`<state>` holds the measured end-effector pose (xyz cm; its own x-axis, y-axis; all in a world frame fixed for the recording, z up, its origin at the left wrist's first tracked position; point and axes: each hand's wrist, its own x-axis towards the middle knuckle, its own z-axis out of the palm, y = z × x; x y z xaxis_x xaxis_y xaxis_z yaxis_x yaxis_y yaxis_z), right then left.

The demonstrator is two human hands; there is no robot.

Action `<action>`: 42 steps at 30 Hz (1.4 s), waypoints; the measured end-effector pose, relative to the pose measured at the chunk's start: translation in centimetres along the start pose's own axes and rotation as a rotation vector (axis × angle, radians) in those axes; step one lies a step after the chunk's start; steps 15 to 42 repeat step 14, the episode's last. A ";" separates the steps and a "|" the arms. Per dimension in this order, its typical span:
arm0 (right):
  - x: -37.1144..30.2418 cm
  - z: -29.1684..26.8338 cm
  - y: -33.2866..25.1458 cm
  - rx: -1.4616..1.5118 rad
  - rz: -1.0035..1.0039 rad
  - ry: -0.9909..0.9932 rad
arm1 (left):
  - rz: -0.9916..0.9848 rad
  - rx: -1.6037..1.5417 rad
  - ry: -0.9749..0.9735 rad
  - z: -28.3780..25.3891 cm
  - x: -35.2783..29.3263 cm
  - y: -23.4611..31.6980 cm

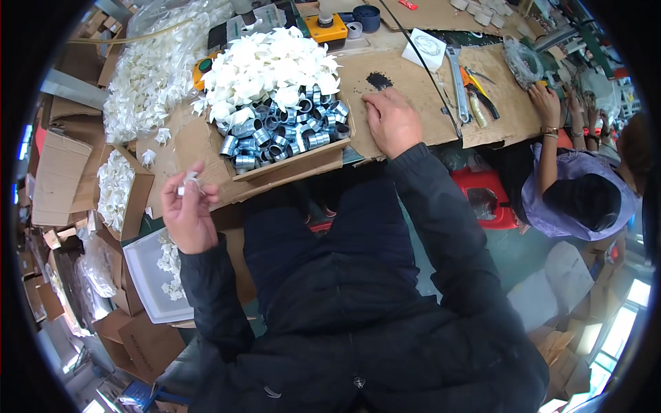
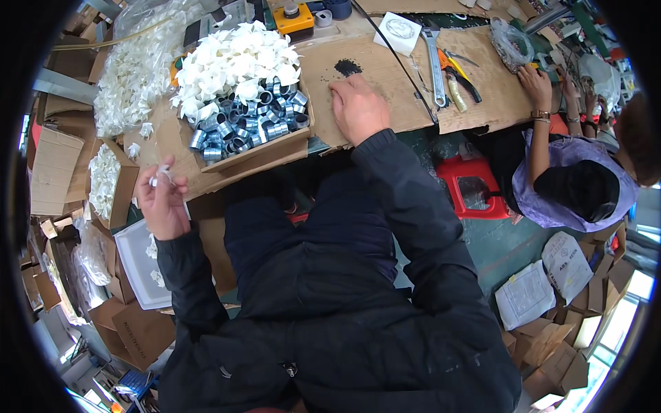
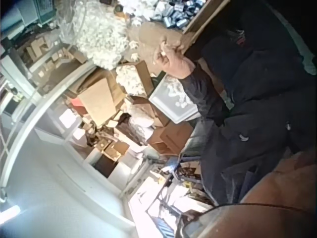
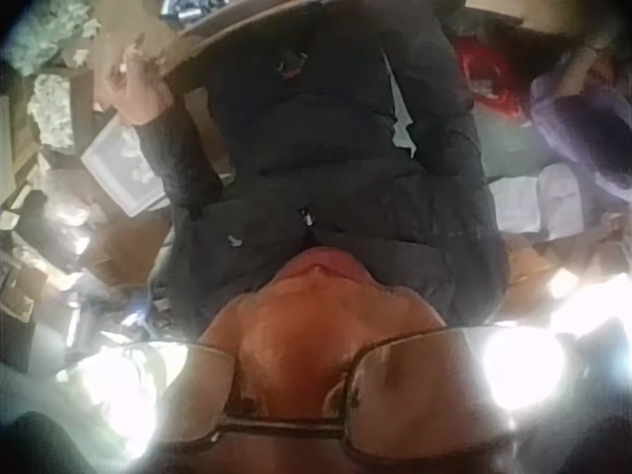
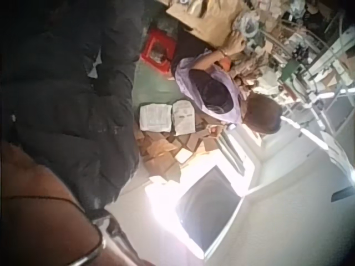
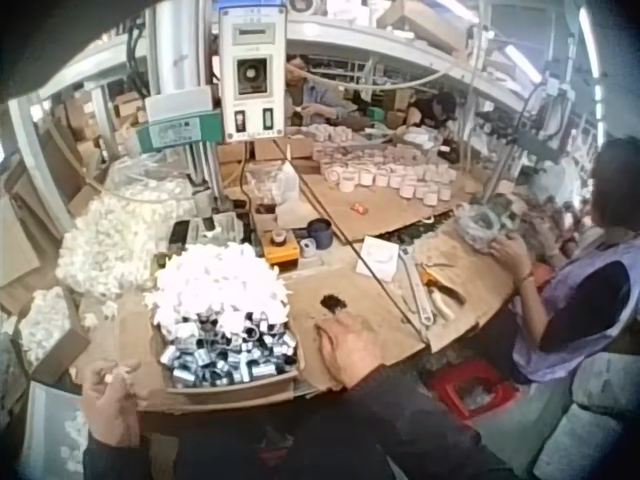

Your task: Assembling or inspecting small white plastic components at a factory workbench.

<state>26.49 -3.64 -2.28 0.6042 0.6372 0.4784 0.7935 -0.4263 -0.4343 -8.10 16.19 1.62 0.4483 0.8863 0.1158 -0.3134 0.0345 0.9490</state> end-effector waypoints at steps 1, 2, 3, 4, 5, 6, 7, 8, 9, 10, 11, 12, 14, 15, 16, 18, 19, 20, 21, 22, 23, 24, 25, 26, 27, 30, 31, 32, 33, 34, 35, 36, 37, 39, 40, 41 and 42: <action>0.0 0.0 0.0 -0.010 -0.008 0.000 | -0.040 -0.033 -0.025 0.3 -1.0 0.0; -0.1 0.0 -0.1 -0.010 -0.009 -0.003 | -0.042 -0.033 -0.023 0.7 -2.0 -0.1; -0.1 0.1 -0.1 -0.022 -0.021 -0.006 | -0.078 -0.100 -0.052 1.3 -2.9 -0.1; -0.2 0.1 -0.2 -0.034 -0.032 -0.009 | -0.114 -0.166 -0.082 1.5 -3.6 -0.2; -0.2 0.0 -0.3 -0.029 -0.035 -0.010 | -0.143 -0.284 -0.228 1.0 -4.1 -0.3; -0.2 0.0 -0.5 -0.040 -0.026 -0.010 | -0.141 -0.285 -0.225 2.3 -4.5 0.4; -0.2 -0.1 -0.6 -0.050 -0.017 -0.010 | -0.202 -0.348 -0.205 4.1 -5.4 0.9; -0.2 0.0 -0.5 -0.048 -0.019 -0.008 | -0.262 -0.409 -0.187 5.2 -5.8 1.5; -0.1 0.1 -0.2 -0.009 -0.029 0.005 | -0.296 -0.502 -0.306 4.7 -5.7 1.1; -0.2 0.0 0.1 0.029 -0.039 0.018 | -0.293 -0.501 -0.307 4.9 -5.9 0.9; -0.2 -0.1 0.1 0.033 -0.043 0.018 | -0.321 -0.463 -0.287 5.3 -6.3 0.8; -0.2 -0.2 0.0 0.191 0.026 0.037 | -0.350 -0.425 -0.266 5.6 -6.6 0.6; -0.6 -0.5 0.0 0.348 0.096 0.052 | -0.385 -0.385 -0.310 5.6 -7.1 0.4; -0.6 -0.5 0.0 0.348 0.096 0.052 | -0.385 -0.385 -0.310 5.6 -7.1 0.4; -0.6 -0.5 0.0 0.348 0.096 0.052 | -0.385 -0.385 -0.310 5.6 -7.1 0.4; -0.6 -0.5 0.0 0.348 0.096 0.052 | -0.385 -0.385 -0.310 5.6 -7.1 0.4; -0.6 -0.5 0.0 0.348 0.096 0.052 | -0.385 -0.385 -0.310 5.6 -7.1 0.4; -0.6 -0.5 0.0 0.348 0.096 0.052 | -0.385 -0.385 -0.310 5.6 -7.1 0.4; -0.6 -0.5 0.0 0.348 0.096 0.052 | -0.385 -0.385 -0.310 5.6 -7.1 0.4; -0.6 -0.5 0.0 0.348 0.096 0.052 | -0.385 -0.385 -0.310 5.6 -7.1 0.4; -0.6 -0.5 0.0 0.348 0.096 0.052 | -0.385 -0.385 -0.310 5.6 -7.1 0.4; -0.6 -0.5 0.0 0.348 0.096 0.052 | -0.385 -0.385 -0.310 5.6 -7.1 0.4; -0.6 -0.5 0.0 0.348 0.096 0.052 | -0.385 -0.385 -0.310 5.6 -7.1 0.4; -0.6 -0.5 0.0 0.348 0.096 0.052 | -0.385 -0.385 -0.310 5.6 -7.1 0.4; -0.6 -0.5 0.0 0.348 0.096 0.052 | -0.385 -0.385 -0.310 5.6 -7.1 0.4; -0.6 -0.5 0.0 0.348 0.096 0.052 | -0.385 -0.385 -0.310 5.6 -7.1 0.4; -0.6 -0.5 0.0 0.348 0.096 0.052 | -0.385 -0.385 -0.310 5.6 -7.1 0.4; -0.6 -0.5 0.0 0.348 0.096 0.052 | -0.385 -0.385 -0.310 5.6 -7.1 0.4; -0.6 -0.5 0.0 0.348 0.096 0.052 | -0.385 -0.385 -0.310 5.6 -7.1 0.4; -0.6 -0.5 0.0 0.348 0.096 0.052 | -0.385 -0.385 -0.310 5.6 -7.1 0.4; -0.6 -0.5 0.0 0.348 0.096 0.052 | -0.385 -0.385 -0.310 5.6 -7.1 0.4; -0.6 -0.5 0.0 0.348 0.096 0.052 | -0.385 -0.385 -0.310 5.6 -7.1 0.4; -0.6 -0.5 0.0 0.348 0.096 0.052 | -0.385 -0.385 -0.310 5.6 -7.1 0.4; -0.6 -0.5 0.0 0.348 0.096 0.052 | -0.385 -0.385 -0.310 5.6 -7.1 0.4; -0.6 -0.5 0.0 0.348 0.096 0.052 | -0.385 -0.385 -0.310 5.6 -7.1 0.4; -0.6 -0.5 0.0 0.348 0.096 0.052 | -0.385 -0.385 -0.310 5.6 -7.1 0.4; -0.6 -0.5 0.0 0.348 0.096 0.052 | -0.385 -0.385 -0.310 5.6 -7.1 0.4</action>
